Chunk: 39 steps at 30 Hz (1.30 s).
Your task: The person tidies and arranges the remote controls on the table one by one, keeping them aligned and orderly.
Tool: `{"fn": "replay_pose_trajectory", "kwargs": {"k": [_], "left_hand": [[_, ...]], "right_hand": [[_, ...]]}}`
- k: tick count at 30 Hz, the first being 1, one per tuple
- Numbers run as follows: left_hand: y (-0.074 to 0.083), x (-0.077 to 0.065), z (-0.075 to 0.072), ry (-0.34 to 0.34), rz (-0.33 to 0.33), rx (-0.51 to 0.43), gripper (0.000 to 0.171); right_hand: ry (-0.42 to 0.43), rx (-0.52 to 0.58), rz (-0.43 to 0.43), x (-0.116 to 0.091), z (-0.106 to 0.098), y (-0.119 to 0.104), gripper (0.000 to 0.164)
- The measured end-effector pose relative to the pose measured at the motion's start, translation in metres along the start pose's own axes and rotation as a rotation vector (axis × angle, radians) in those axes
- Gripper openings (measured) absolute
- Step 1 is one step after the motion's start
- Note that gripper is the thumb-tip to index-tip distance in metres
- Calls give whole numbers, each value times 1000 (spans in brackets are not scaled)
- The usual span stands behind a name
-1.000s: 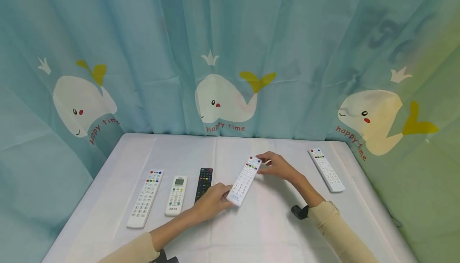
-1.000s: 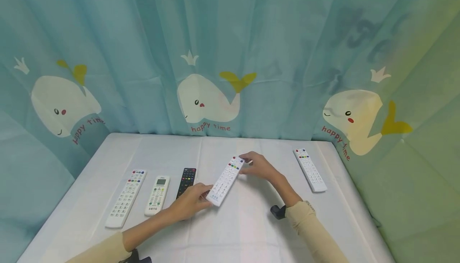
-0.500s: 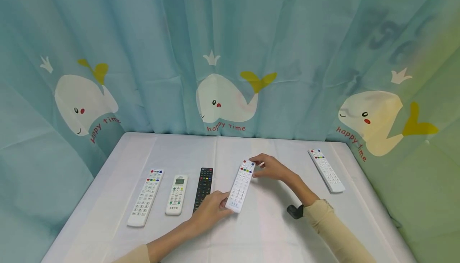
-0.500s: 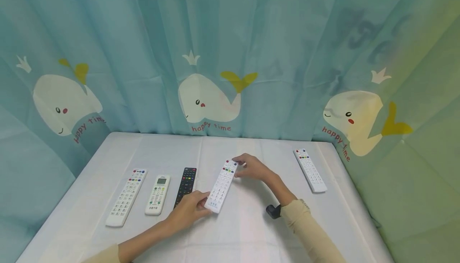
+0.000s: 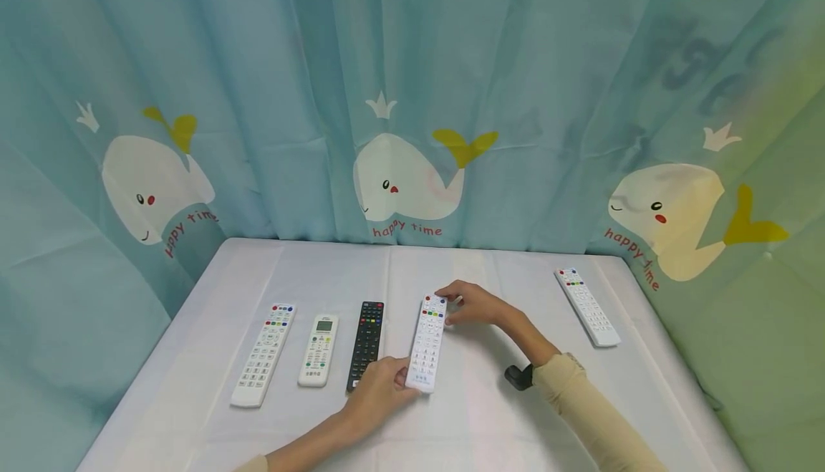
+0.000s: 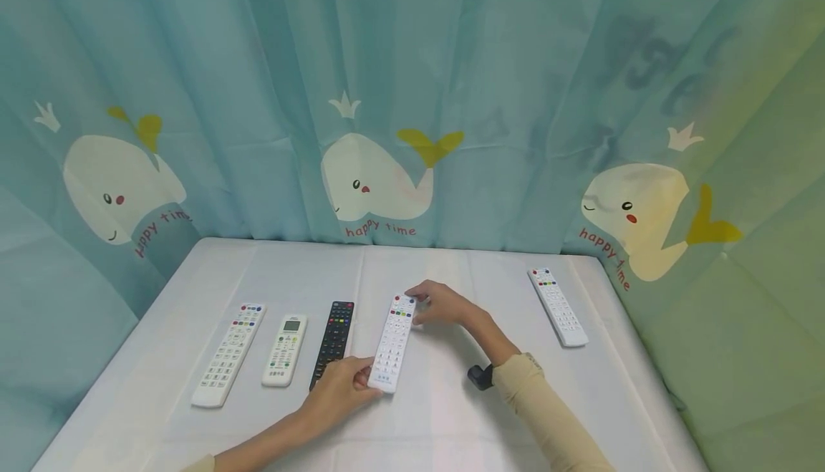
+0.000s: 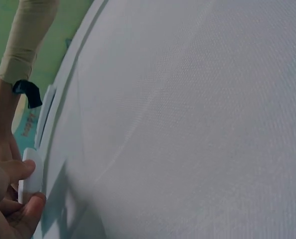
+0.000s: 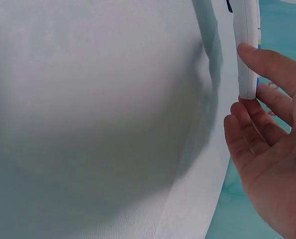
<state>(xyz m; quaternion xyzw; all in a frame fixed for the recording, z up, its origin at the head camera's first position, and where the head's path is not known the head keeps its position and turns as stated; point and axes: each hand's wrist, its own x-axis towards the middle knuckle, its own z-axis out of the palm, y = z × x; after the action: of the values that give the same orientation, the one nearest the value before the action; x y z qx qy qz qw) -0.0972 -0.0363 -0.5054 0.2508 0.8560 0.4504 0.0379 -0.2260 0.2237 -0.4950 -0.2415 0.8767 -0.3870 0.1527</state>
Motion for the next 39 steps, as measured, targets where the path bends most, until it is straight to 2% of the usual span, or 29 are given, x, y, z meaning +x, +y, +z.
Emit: {"fn": "replay_pose_trajectory", "kwargs": {"k": [5,12,22,29,39], "left_hand": [[0,-2,3,-6,-13,21,28],[-1,-5,7,-8,-54,31,33],[-2,-6,13,-2,-54,77,31],[-4,-4,17,22,-30,129,30],[-3,-3,20,51,9,220,31]], "right_hand": [[-12,-38,-3,5,5,2,56],[-35,-99,12,8,9,-2,58],[-35,-150,53,9,15,-3,58],[-21,-192,22,10,17,0,60],[-23,-197,76,13,19,0,63]]}}
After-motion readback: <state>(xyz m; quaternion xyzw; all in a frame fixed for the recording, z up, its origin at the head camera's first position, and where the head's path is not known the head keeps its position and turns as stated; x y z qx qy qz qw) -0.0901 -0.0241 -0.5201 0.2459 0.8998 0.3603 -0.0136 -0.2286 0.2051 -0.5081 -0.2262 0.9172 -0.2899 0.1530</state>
